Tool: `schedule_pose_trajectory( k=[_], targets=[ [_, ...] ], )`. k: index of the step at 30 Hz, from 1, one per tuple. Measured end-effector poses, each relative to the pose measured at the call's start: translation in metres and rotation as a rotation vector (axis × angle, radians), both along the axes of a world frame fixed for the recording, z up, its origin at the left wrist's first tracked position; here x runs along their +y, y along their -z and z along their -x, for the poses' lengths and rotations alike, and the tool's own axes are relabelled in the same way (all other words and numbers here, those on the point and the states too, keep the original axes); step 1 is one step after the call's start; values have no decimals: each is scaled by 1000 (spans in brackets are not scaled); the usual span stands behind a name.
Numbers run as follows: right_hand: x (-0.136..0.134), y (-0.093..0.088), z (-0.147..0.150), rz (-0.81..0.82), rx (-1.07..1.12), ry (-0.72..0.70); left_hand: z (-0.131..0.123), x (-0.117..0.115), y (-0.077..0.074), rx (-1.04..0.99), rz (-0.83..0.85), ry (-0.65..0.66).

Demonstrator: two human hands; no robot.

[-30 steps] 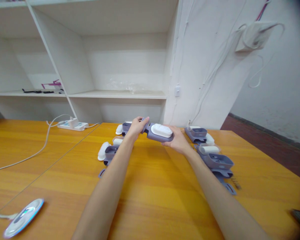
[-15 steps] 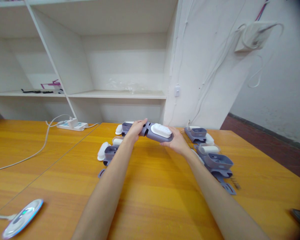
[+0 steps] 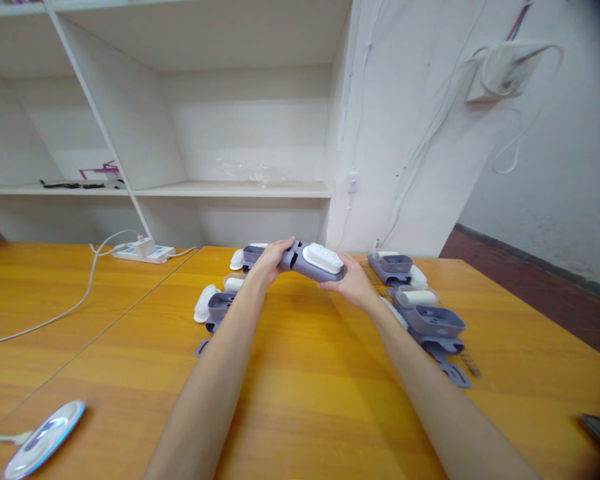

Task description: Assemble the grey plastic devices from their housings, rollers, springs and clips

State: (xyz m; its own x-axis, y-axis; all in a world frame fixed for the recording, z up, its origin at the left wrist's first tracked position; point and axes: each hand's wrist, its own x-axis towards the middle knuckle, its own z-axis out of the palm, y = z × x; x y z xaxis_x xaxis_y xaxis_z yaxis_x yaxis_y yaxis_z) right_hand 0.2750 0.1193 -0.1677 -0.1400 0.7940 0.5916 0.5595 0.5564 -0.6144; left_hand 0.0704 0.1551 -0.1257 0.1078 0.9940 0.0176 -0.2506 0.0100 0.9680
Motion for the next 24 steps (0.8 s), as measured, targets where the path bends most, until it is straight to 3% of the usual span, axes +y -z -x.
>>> schedule_pose_trajectory(
  k=[8, 17, 24],
  targets=[
    [-1, 0, 2, 13, -9, 10, 2, 2, 3, 7, -14, -24],
    [1, 0, -1, 20, 43, -46, 6, -3, 0, 61, -83, 115],
    [-2, -9, 0, -21, -31, 55, 4, -4, -2, 102, -181, 7]
  ],
)
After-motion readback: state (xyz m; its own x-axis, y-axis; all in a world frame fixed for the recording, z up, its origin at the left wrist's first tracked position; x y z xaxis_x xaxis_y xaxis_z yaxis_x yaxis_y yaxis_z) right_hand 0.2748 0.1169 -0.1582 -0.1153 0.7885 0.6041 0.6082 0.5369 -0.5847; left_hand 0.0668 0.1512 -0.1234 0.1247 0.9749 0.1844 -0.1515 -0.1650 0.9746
